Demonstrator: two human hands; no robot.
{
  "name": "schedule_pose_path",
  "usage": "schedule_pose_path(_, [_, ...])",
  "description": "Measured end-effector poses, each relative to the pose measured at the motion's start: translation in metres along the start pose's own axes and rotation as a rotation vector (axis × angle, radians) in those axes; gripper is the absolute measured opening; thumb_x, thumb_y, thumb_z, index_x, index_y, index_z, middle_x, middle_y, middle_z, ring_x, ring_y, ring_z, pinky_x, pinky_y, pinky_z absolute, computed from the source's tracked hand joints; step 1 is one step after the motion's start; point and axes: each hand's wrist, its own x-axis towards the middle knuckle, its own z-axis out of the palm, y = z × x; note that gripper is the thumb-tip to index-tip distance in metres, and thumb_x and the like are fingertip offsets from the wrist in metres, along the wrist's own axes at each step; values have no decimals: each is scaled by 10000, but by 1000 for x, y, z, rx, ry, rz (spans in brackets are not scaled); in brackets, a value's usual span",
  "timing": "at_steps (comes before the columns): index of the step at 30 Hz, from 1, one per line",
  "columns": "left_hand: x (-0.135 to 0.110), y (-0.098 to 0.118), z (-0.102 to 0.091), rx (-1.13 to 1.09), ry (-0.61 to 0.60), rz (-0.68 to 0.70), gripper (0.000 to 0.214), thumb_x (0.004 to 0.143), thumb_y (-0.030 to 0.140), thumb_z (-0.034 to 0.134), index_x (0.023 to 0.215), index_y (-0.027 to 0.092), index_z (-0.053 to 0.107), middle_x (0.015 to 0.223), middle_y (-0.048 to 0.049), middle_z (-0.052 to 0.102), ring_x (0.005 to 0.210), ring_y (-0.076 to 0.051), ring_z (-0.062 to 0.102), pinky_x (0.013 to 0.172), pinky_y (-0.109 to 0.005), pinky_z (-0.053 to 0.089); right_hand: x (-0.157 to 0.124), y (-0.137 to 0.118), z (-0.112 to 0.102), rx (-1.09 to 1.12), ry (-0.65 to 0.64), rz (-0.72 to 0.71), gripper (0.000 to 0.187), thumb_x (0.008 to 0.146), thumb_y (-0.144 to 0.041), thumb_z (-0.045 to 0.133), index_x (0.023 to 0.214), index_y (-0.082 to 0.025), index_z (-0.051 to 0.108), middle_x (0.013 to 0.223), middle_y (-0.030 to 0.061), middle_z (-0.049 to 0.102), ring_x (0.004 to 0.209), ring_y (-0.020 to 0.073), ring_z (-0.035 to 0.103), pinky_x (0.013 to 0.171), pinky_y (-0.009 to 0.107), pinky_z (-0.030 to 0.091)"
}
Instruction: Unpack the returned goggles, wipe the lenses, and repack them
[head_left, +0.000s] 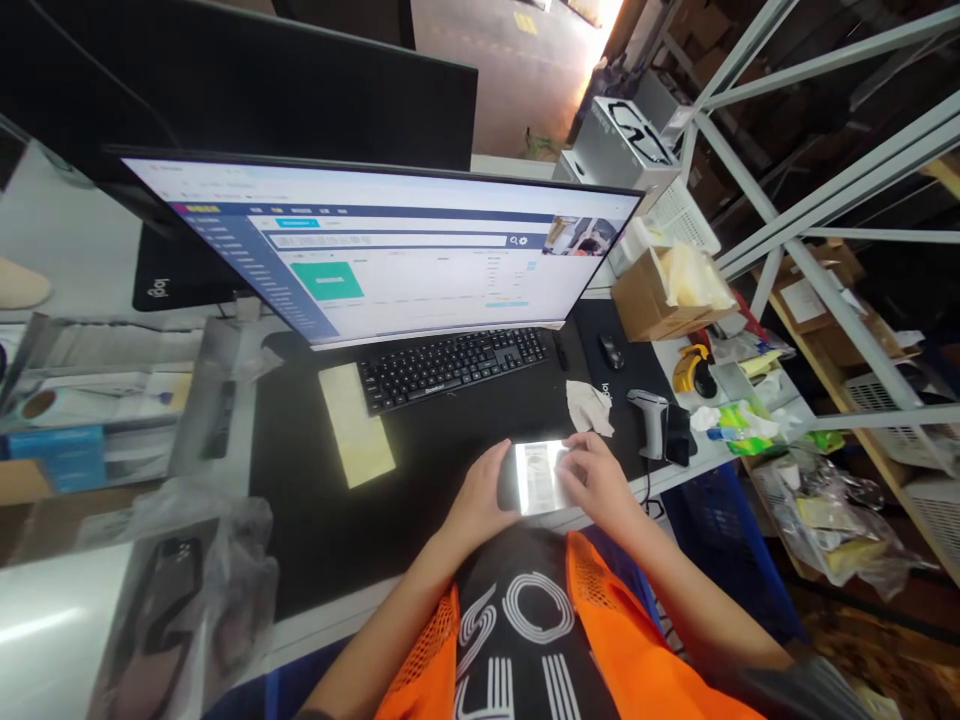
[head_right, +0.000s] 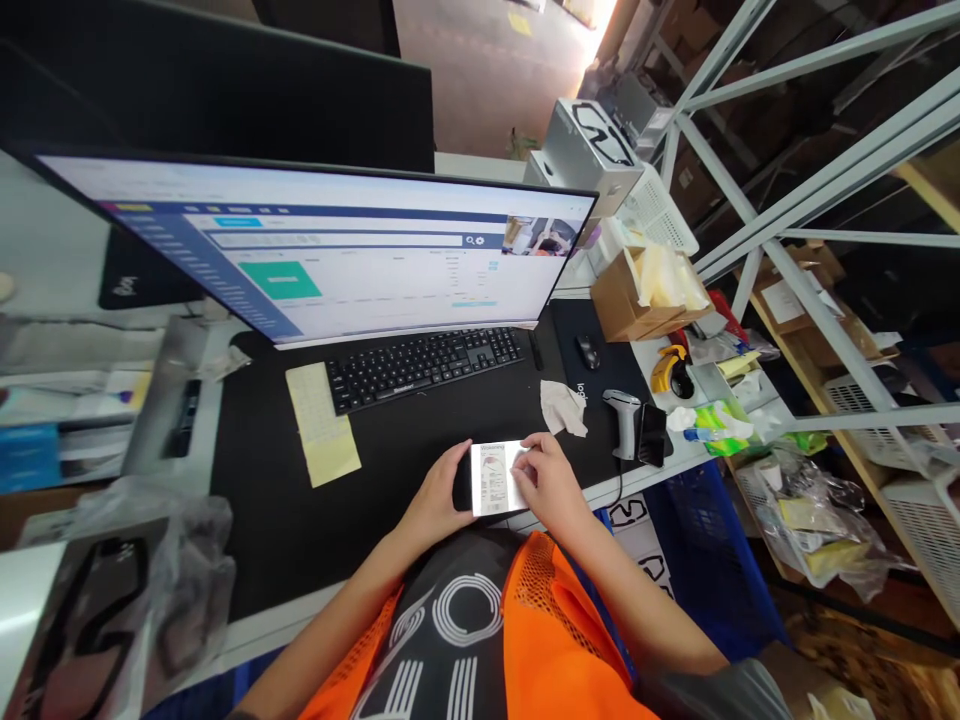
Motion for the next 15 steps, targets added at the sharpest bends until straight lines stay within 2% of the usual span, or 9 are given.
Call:
schedule_pose_path(2, [0,-1,-2,-12,0,2,1021,660,249,802,1524,242,258,1532,-119,393,1405,-332,387,1178,-501,332,2,-4,0,-8,-24,-2,124,804,-125,571,729,-180,652,1102,92,556,779,159,587,687,289,516])
schedule_pose_path(4, [0,-1,-5,-47,3,5,1007,653,229,796,1518,243,281,1534,-109,398,1403,-321,391,1183,-488,324,3,-7,-1,-30,-30,32,136,792,-114,580,687,-183,632,1049,76,568,819,170,593,744,299,510])
schedule_pose_path(7, [-1,-1,-6,-106,8,-1,990,634,199,791,1504,253,323,1535,-90,407,1408,-303,387,1194,-469,304,9,-7,-5,-54,-2,163,153,747,-144,662,646,-189,556,923,43,560,768,172,562,784,338,489])
schedule_pose_path(11, [1,-7,-3,-130,20,-18,1015,592,211,815,1494,239,350,1516,-107,428,1396,-313,402,1190,-475,303,26,8,-7,307,-57,360,319,616,-153,768,826,-210,534,828,-12,537,695,154,534,716,315,489])
schedule_pose_path(13, [6,-14,1,-138,22,-31,1043,561,211,828,1491,220,355,1509,-128,432,1395,-333,400,1184,-492,301,30,20,-2,476,-105,392,281,689,-233,739,885,-209,539,831,-2,575,730,163,586,714,309,510])
schedule_pose_path(15, [13,-23,6,-148,23,-54,1045,515,209,846,1460,197,400,1481,-156,458,1380,-367,414,1168,-513,314,24,33,8,592,-102,404,204,840,-362,617,947,-201,552,882,35,623,800,176,634,738,316,532])
